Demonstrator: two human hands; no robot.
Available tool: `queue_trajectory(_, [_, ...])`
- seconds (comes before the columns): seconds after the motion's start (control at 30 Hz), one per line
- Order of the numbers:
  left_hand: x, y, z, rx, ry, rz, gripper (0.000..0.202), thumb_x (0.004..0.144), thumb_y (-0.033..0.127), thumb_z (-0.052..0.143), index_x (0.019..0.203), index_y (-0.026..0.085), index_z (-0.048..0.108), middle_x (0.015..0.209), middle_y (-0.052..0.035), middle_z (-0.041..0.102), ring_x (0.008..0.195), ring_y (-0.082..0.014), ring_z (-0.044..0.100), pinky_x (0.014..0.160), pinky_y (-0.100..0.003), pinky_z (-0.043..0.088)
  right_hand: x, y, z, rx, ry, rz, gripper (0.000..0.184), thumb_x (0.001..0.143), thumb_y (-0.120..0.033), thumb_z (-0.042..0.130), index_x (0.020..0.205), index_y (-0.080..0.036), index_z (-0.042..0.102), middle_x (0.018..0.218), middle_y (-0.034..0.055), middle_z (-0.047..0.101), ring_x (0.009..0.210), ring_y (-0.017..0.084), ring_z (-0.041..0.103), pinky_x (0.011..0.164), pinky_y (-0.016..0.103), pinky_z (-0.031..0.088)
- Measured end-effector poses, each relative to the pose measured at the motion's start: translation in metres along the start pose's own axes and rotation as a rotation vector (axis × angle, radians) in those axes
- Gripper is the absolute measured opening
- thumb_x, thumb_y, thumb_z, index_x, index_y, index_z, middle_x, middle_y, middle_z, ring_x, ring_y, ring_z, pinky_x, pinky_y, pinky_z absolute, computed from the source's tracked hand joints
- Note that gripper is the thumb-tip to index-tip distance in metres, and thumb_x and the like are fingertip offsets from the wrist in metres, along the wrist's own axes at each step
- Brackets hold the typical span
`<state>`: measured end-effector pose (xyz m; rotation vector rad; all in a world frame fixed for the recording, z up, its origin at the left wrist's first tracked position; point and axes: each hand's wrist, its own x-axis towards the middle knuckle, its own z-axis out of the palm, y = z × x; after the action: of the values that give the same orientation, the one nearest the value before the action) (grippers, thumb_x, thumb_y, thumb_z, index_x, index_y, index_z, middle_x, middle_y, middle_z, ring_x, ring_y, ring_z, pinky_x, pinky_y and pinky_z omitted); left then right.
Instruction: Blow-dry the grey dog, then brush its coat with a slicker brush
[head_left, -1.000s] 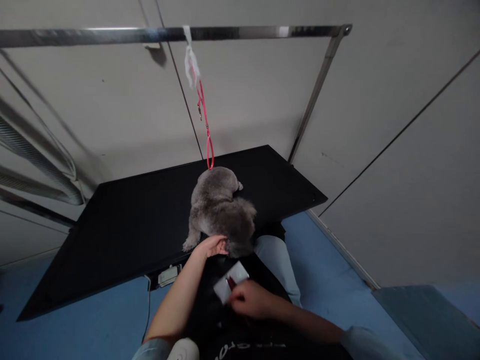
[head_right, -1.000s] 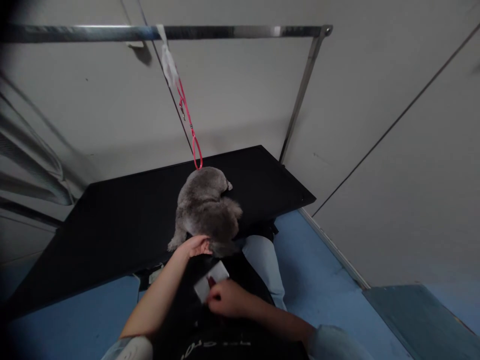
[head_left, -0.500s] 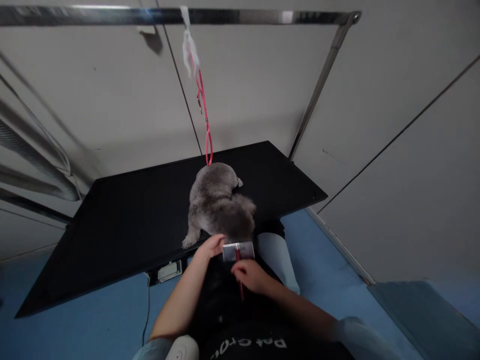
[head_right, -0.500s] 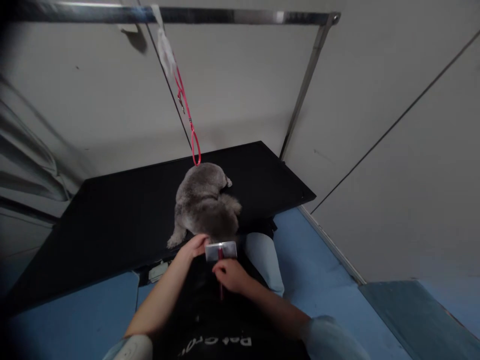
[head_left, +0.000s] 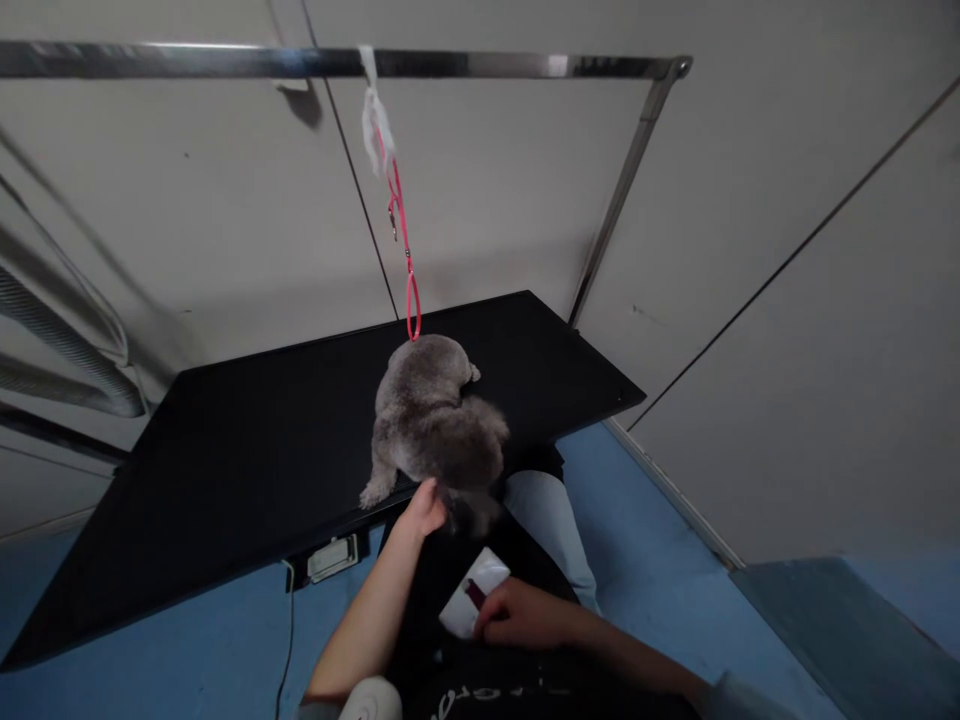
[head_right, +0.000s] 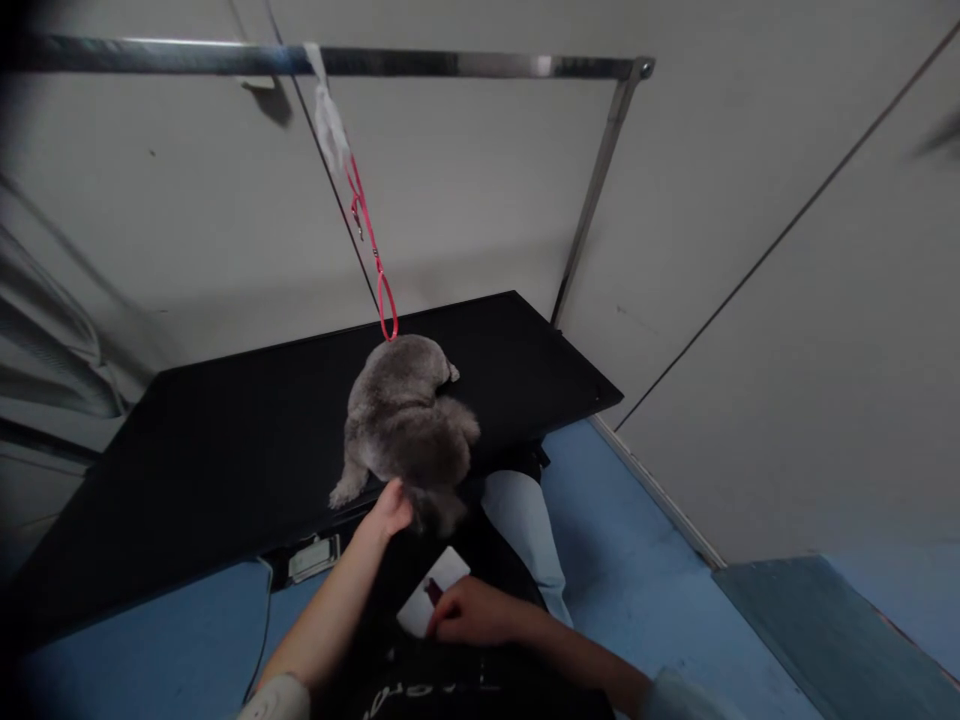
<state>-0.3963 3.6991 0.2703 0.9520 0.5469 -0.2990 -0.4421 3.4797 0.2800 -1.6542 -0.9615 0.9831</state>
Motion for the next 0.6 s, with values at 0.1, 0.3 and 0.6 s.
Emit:
queue_trajectory(0.1, [-0.002, -0.002, 0.004, -0.089, -0.005, 0.034, 0.044, 0.095, 0.037, 0.025, 0.087, 0.012, 0.060, 0.073, -0.0096, 0.067, 0.077, -0.0219, 0.063, 0.068, -0.030, 0.050, 0.007, -0.008, -0.005, 0.057, 0.197, -0.030, 0.031, 0.076, -0.018, 0.049, 0.097, -0.018, 0.071, 0.077, -0.0001, 0.070, 0.064, 0.011, 0.059, 0.060, 0.019, 0.044])
queue_trajectory(0.3, [0.002, -0.014, -0.002, -0.156, -0.137, 0.050, 0.032, 0.091, 0.034, 0.037, 0.088, 0.014, 0.062, 0.077, -0.0115, 0.069, 0.087, -0.0245, 0.064, 0.077, -0.034, 0.050, -0.004, -0.010, -0.007, 0.058, 0.075, 0.073, 0.027, 0.073, -0.017, 0.052, 0.090, -0.019, 0.073, 0.059, -0.0037, 0.063, 0.051, 0.008, 0.053, 0.052, 0.018, 0.041])
queue_trajectory(0.6, [0.004, -0.016, -0.008, -0.283, -0.374, 0.061, 0.026, 0.084, 0.027, 0.050, 0.093, 0.007, 0.065, 0.088, -0.0125, 0.071, 0.094, -0.0258, 0.065, 0.095, -0.038, 0.043, 0.006, -0.009, -0.013, 0.042, 0.338, 0.020, 0.027, 0.076, -0.019, 0.049, 0.091, -0.018, 0.071, 0.066, -0.0006, 0.066, 0.058, 0.010, 0.059, 0.056, 0.020, 0.045])
